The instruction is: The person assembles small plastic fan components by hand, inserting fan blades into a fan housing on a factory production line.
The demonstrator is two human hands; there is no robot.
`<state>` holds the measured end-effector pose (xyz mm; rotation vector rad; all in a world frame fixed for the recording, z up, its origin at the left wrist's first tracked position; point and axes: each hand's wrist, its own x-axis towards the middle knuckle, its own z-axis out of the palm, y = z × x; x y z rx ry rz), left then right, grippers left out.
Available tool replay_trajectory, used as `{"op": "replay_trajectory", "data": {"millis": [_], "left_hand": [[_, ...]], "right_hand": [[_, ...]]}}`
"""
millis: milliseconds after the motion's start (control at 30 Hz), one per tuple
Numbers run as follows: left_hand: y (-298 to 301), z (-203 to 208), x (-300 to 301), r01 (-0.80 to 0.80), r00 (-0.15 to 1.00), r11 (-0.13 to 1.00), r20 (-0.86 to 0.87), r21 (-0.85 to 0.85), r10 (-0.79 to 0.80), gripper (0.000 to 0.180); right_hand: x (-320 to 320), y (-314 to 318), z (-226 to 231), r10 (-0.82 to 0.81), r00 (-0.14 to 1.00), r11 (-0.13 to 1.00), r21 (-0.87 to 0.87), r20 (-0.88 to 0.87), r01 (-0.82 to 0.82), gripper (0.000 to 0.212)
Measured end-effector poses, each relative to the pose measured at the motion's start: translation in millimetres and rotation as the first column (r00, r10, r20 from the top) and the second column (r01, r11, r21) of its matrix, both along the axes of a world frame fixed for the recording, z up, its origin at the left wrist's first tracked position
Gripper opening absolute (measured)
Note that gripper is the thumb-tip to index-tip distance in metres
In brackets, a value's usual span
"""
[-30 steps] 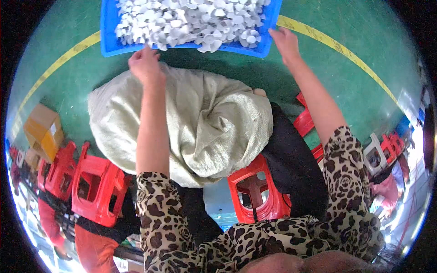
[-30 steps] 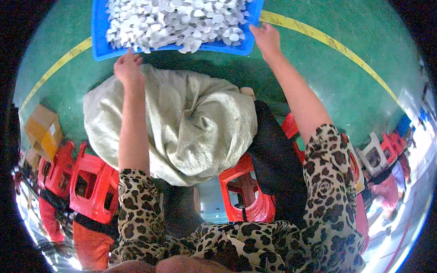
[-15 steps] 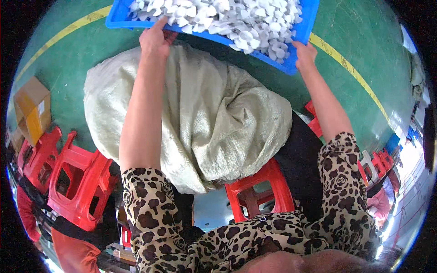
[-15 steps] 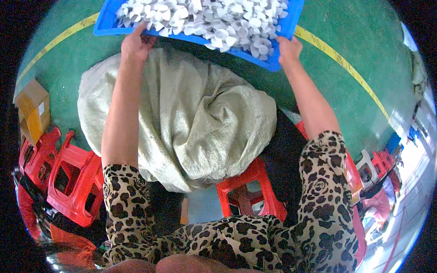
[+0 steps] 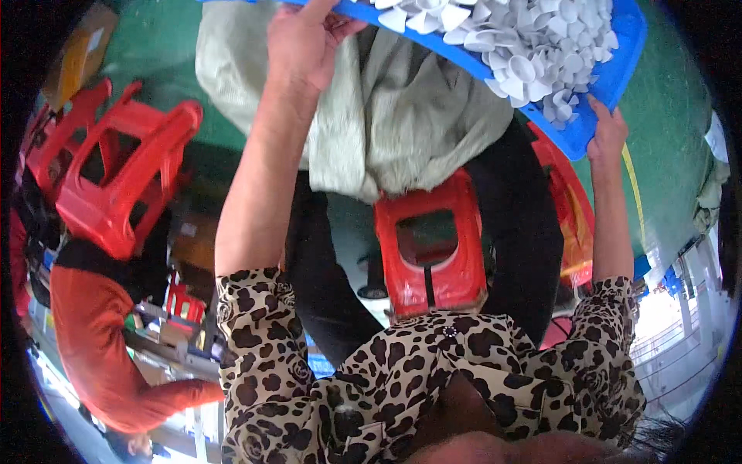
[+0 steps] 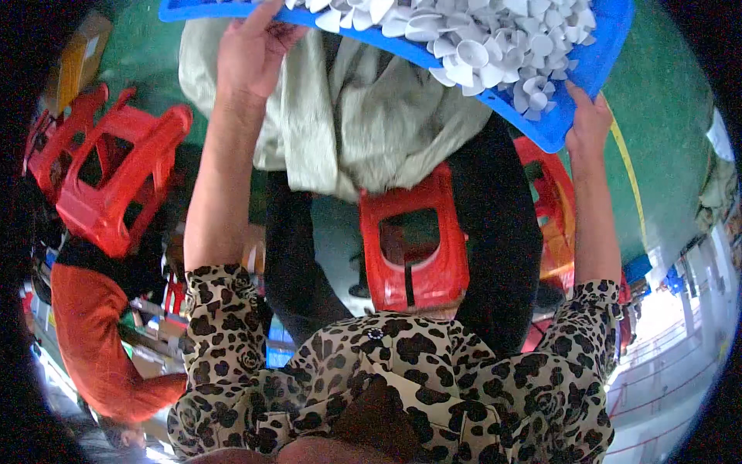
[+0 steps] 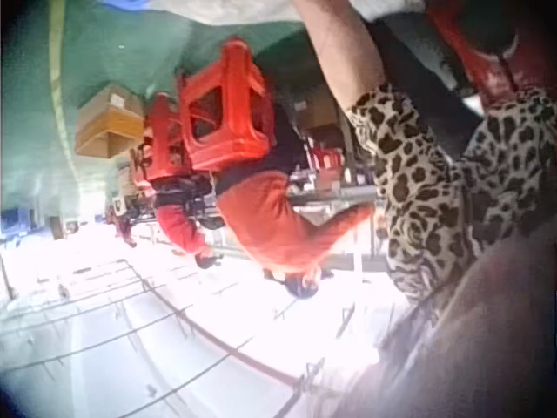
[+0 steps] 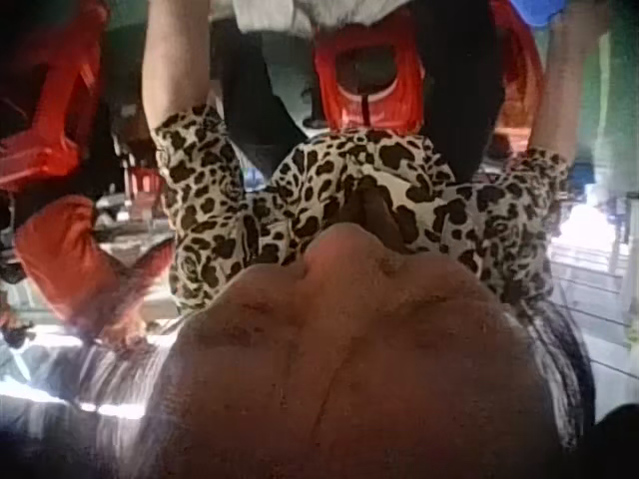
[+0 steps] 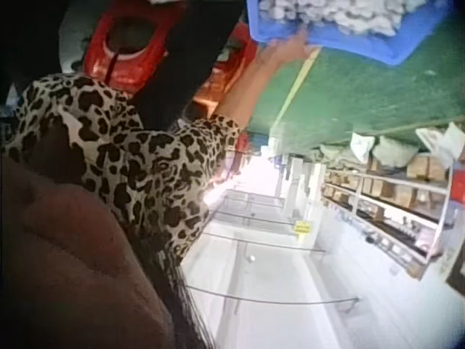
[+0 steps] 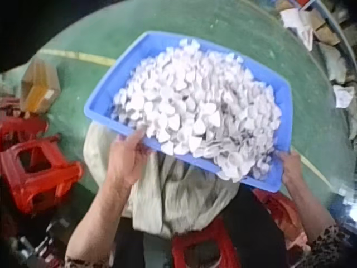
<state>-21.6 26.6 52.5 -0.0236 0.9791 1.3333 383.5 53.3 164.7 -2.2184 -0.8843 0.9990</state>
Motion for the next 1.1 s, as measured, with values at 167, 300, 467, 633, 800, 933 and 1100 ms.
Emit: {"op": "replay_trajectory", "data": {"millis": [167, 300, 467, 633, 800, 933, 1100], "left_hand": [[-43, 11, -33, -0.013, 0.998, 0.999, -0.064, -0.053, 0.01, 0.022], [-61, 14, -64, -0.105, 0.992, 0.994, -0.078, -0.025, 0.103, 0.022], [-116, -7, -82, -0.208, 0.977, 0.978, -0.053, 0.023, 0.209, 0.016], [-148, 7, -82, -0.322, 0.946, 0.937, -0.018, -0.137, 0.323, 0.019], [-170, 27, -66, -0.356, 0.932, 0.902, -0.029, -0.244, 0.36, 0.019], [-203, 70, -64, -0.363, 0.929, 0.889, -0.032, -0.281, 0.369, 0.019], [-215, 118, -13, -0.311, 0.943, 0.924, 0.047, -0.223, 0.329, 0.022]], "right_hand": [[-44, -28, 12, 0.04, 0.999, 0.996, 0.075, 0.034, -0.042, 0.03], [-82, -25, 13, 0.079, 0.996, 0.991, 0.101, 0.039, -0.083, 0.029], [-103, -38, 26, 0.139, 0.987, 0.99, 0.001, 0.084, -0.14, 0.034], [-117, -32, 36, 0.326, 0.941, 0.945, 0.005, 0.096, -0.328, 0.031], [-114, -23, 50, 0.455, 0.878, 0.89, -0.044, 0.148, -0.453, 0.029], [-89, -24, 67, 0.548, 0.829, 0.835, -0.126, 0.112, -0.535, 0.032], [-14, -4, 135, 0.602, 0.785, 0.798, -0.152, 0.148, -0.583, 0.035]]}}
